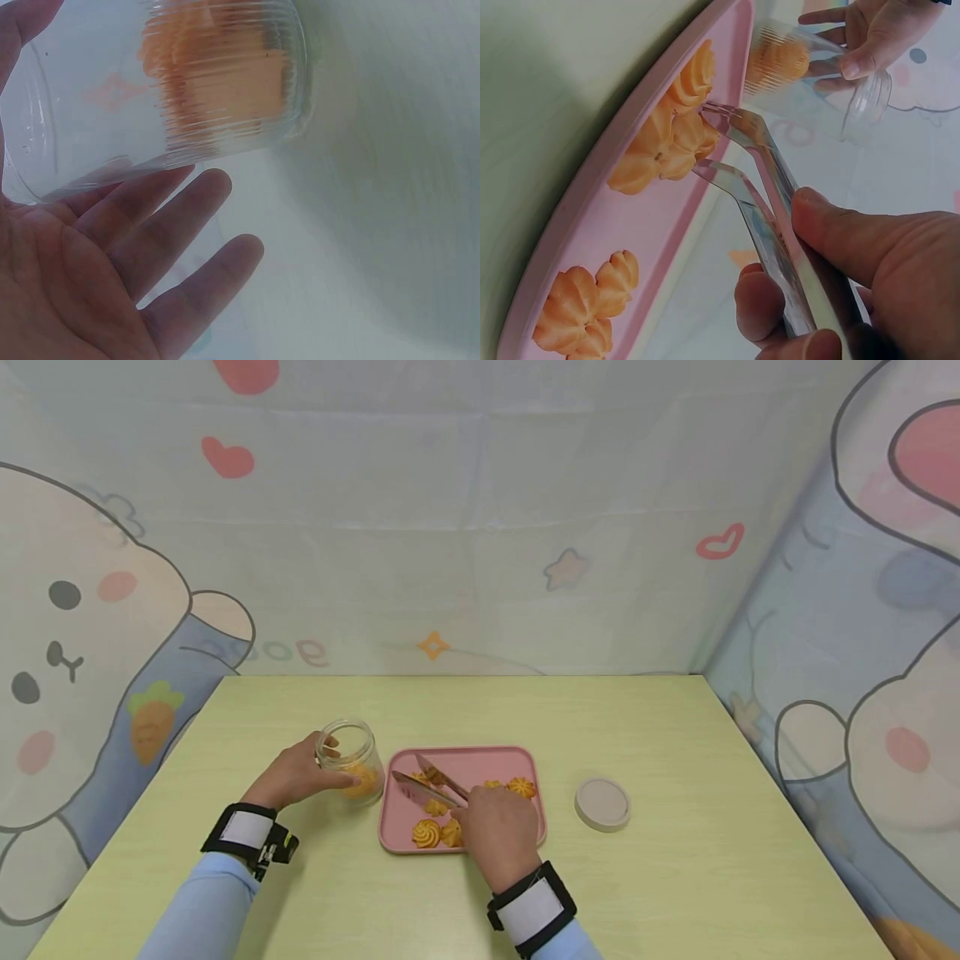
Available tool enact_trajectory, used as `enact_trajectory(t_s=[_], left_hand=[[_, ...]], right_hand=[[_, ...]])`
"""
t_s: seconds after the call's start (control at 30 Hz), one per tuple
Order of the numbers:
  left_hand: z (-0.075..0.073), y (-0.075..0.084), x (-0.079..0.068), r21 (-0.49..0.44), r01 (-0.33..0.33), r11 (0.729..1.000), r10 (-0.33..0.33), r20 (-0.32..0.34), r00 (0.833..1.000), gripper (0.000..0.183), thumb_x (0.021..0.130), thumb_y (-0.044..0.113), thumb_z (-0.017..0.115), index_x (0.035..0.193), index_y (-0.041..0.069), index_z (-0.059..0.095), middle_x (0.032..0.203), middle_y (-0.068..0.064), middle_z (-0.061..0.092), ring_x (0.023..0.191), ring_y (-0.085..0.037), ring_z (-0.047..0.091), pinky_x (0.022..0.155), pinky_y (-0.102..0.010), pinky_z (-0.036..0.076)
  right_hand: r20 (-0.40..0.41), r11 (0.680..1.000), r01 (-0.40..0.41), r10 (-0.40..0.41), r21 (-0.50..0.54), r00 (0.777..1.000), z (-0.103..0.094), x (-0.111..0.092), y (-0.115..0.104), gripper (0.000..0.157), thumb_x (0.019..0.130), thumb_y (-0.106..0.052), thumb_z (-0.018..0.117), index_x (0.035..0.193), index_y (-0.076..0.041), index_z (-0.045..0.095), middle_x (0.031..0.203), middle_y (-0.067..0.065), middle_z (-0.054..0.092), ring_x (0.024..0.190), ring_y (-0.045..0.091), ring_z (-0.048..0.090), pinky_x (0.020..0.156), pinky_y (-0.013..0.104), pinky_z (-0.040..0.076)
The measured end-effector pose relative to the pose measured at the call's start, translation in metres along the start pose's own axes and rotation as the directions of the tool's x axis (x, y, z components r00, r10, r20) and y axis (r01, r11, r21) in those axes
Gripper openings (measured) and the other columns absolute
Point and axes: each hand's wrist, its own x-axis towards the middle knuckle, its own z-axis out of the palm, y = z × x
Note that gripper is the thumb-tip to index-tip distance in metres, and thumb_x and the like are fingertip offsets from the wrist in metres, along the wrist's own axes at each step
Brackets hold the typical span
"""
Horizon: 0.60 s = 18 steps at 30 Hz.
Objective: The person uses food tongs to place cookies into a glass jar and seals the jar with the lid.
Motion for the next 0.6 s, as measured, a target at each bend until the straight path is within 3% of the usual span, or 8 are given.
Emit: enact_trajectory(t_s=[0.3,0.6], left_hand=[[0.0001,-0.0002,0.0008,-0.002,0.002,1.0,-0.002,0.002,1.0,0.088,0.065,0.051,0.08,0.127,-0.002,0.048,0.118,-0.024,0.062,0.103,-0.033,0.056,0.085,-0.05,0.048],[0.0007,-0.001,0.0005,-0.007,0.003,1.0,-0.003,0.001,1.0,0.091,0.064,0.051,0.08,0.13,-0.002,0.047,0.12,-0.025,0.061,0.105,-0.034,0.055,0.086,-0.051,0.047]], right_hand=[[0.016,1.0,-0.022,0.022,0.015,1.0,0.0031,0.0011,0.0006,0.037,0.078,-0.043,0.074,0.061,-0.013,0.059,0.044,-0.001,0.046,0.037,0.014,0.04,0.029,0.027,0.029],[-0.05,1.0,-0.006,0.008,0.028,0.999,0.0051,-0.0002,0.0055,0.037,0.077,-0.043,0.074,0.061,-0.014,0.058,0.043,-0.002,0.042,0.035,0.013,0.037,0.027,0.027,0.027]])
